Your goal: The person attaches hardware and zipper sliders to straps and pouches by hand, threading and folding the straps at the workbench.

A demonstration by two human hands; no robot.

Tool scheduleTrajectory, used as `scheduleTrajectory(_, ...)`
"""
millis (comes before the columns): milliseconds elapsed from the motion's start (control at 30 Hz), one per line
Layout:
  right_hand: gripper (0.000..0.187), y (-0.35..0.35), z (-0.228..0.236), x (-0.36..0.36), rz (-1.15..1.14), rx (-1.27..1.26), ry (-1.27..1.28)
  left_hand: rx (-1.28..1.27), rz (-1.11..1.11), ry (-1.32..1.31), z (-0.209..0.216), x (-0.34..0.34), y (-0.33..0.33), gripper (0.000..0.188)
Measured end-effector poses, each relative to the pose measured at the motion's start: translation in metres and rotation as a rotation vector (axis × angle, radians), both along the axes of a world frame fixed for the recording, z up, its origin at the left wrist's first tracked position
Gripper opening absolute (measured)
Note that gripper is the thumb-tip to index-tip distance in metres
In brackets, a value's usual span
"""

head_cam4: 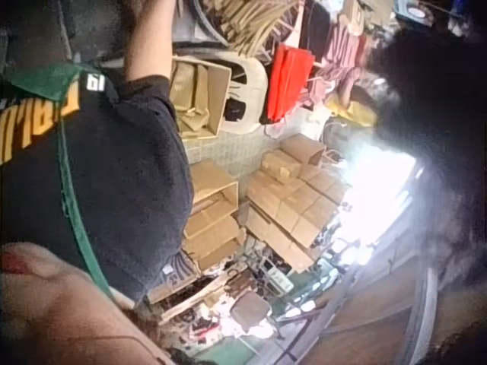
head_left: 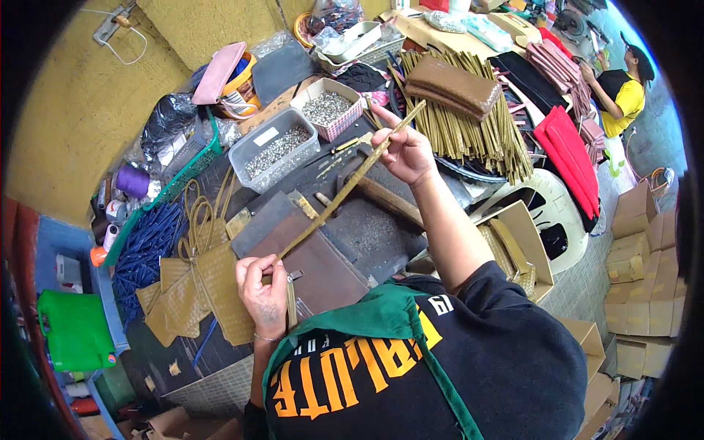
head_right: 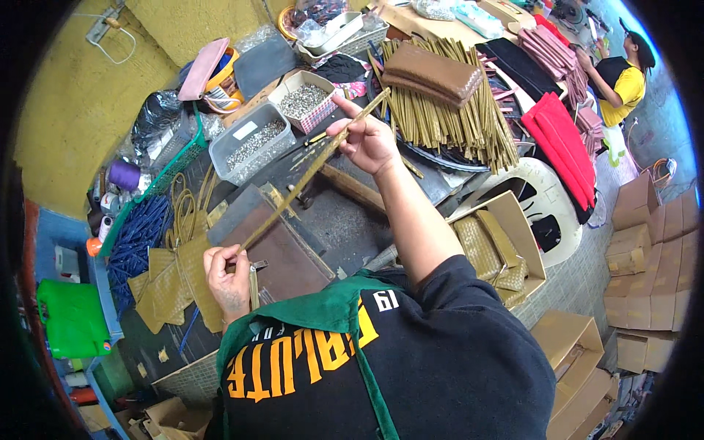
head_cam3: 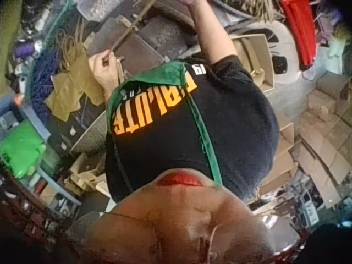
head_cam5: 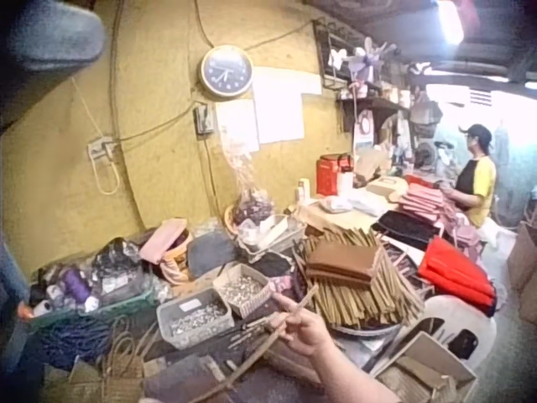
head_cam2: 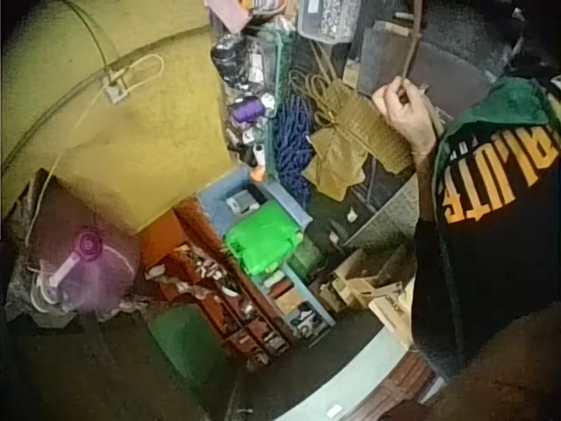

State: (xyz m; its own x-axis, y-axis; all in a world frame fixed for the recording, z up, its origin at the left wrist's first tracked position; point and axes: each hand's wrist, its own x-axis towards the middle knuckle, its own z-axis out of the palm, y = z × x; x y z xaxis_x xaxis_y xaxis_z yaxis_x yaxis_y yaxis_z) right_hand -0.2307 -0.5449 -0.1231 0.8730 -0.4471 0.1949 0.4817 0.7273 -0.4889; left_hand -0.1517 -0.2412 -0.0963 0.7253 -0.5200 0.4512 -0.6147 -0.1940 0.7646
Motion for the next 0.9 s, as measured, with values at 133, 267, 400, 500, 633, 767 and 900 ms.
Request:
scheduleTrajectory(133, 0.063, -0.003, 0.01, -0.003, 0.021, -0.088, -0.05, -0.019, 0.013, -0.077, -0.005, 0.0, -0.002, 0.012)
scheduleTrajectory(267, 0.063, -0.002, 0.015, -0.004, 0.01, -0.1, -0.064, -0.027, 0.012, -0.142, -0.005, 0.0, -0.001, 0.011)
scheduleTrajectory(400, 0.059, -0.003, 0.013, -0.006, 0.024, -0.103, -0.083, 0.022, -0.018, -0.154, 0.0, -0.002, -0.001, 0.01)
scheduleTrajectory(500, 0.052, 0.007, 0.018, 0.004, 0.016, -0.054, -0.035, 0.048, -0.05, -0.015, 0.0, -0.001, 0.004, 0.01)
scheduleTrajectory(633, 0.037, 0.07, 0.009, 0.022, 0.223, -0.248, 0.306, 0.06, -0.136, 0.14, 0.002, 0.003, -0.003, 0.009)
scheduleTrajectory(767, 0.014, 0.127, 0.003, 0.027, 0.409, -0.277, 0.383, 0.074, -0.091, 0.164, -0.001, 0.007, -0.005, 0.01)
scheduleTrajectory(900, 0.01, 0.123, 0.004, 0.027, 0.395, -0.182, 0.418, 0.303, -0.087, 0.106, 0.02, 0.009, 0.008, 0.017)
